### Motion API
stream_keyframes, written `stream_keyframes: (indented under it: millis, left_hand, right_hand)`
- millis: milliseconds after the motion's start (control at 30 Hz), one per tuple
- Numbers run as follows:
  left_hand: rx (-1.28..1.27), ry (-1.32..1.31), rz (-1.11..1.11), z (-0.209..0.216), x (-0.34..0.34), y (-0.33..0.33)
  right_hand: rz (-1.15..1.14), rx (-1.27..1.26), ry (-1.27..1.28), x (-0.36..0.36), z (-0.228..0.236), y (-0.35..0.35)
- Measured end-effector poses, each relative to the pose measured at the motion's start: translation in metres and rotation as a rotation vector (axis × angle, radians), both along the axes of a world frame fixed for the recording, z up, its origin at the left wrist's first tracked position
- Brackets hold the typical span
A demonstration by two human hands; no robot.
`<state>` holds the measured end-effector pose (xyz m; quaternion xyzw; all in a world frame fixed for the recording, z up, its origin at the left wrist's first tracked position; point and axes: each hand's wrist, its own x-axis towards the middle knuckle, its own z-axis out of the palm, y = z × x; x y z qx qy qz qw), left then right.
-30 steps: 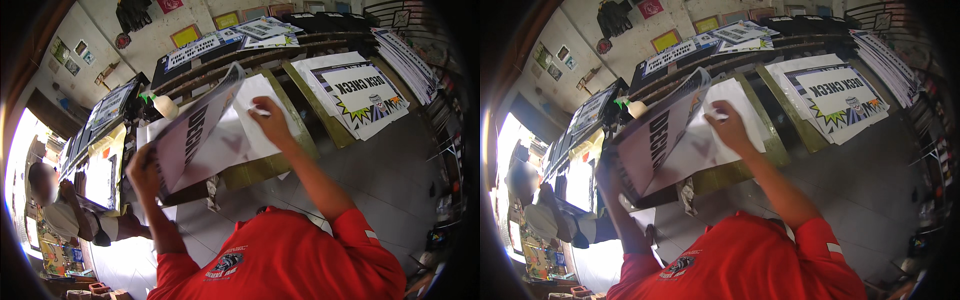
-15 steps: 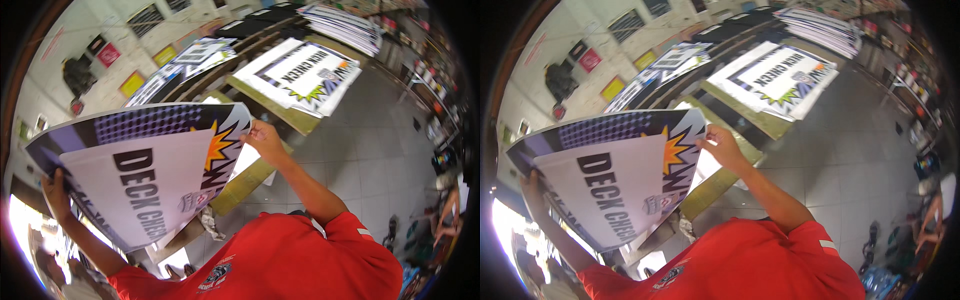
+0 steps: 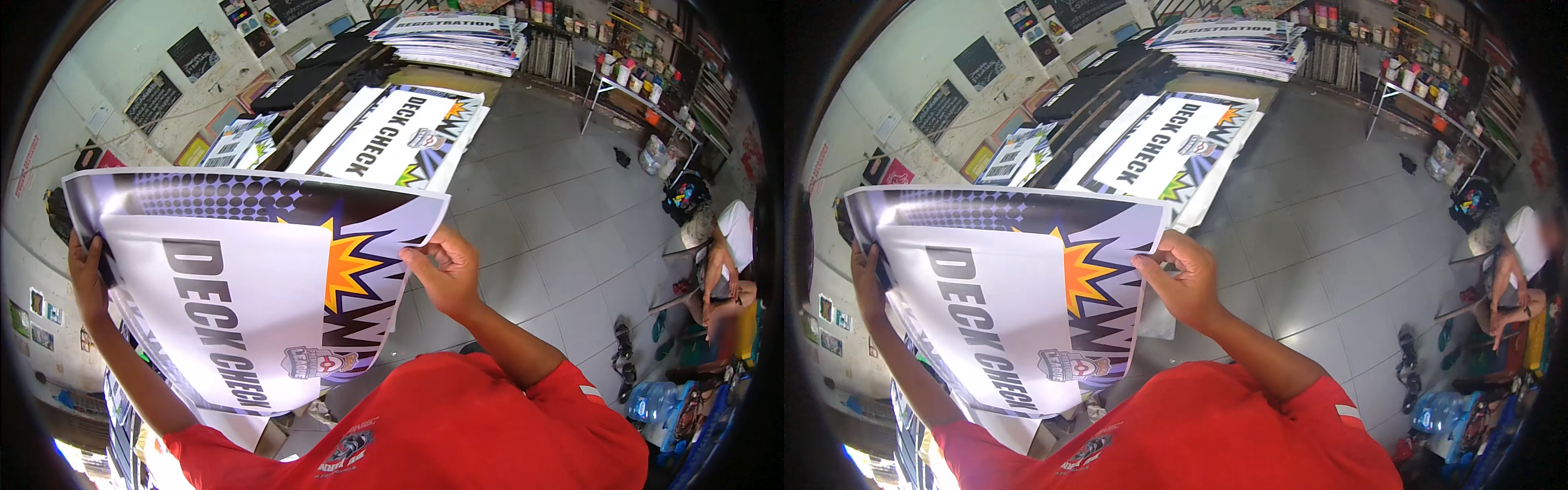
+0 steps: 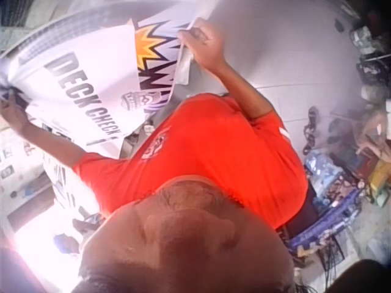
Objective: The person assembles printed posters by aligning them on a workbench, applying adhesive with a spray bottle, and smoothing them onto a backing sheet. They handle multiple poster sheets and a backing material, using a spray bottle and a squeegee-like tool to adhere the layers.
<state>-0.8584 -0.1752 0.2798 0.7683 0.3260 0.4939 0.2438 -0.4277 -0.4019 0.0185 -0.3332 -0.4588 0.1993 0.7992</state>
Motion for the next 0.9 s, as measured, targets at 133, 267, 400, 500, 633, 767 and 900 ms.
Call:
stream_keyframes:
  millis: [133, 267, 400, 500, 633, 767, 900]
  left_hand:
    - [-0.1, 0.114, -0.103, -0.009, 0.06, 0.06]
    - [-0.198, 0.113, -0.154, -0.016, 0.134, 0.097]
    - [-0.205, 0.172, -0.156, -0.017, 0.203, 0.135]
    - [-0.198, 0.277, -0.195, -0.029, 0.263, 0.18]
    - [-0.183, 0.3, -0.237, -0.068, 0.352, 0.261]
    - [-0.28, 0.305, -0.304, -0.134, 0.443, 0.357]
    - [-0.394, 0.427, -0.288, -0.218, 0.527, 0.441]
  right_hand:
    - [0.114, -0.172, 0.084, 0.054, -0.002, 0.004]
    - [0.123, -0.294, 0.023, 0.093, -0.002, 0.014]
    - [0.046, -0.352, -0.05, 0.136, -0.014, 0.043]
    - [0.039, -0.386, 0.02, 0.172, -0.023, 0.074]
    - [0.036, -0.398, 0.128, 0.225, -0.037, 0.124]
    - [-0.055, -0.489, 0.062, 0.289, -0.064, 0.175]
    - [-0.106, -0.677, 0.145, 0.351, -0.089, 0.223]
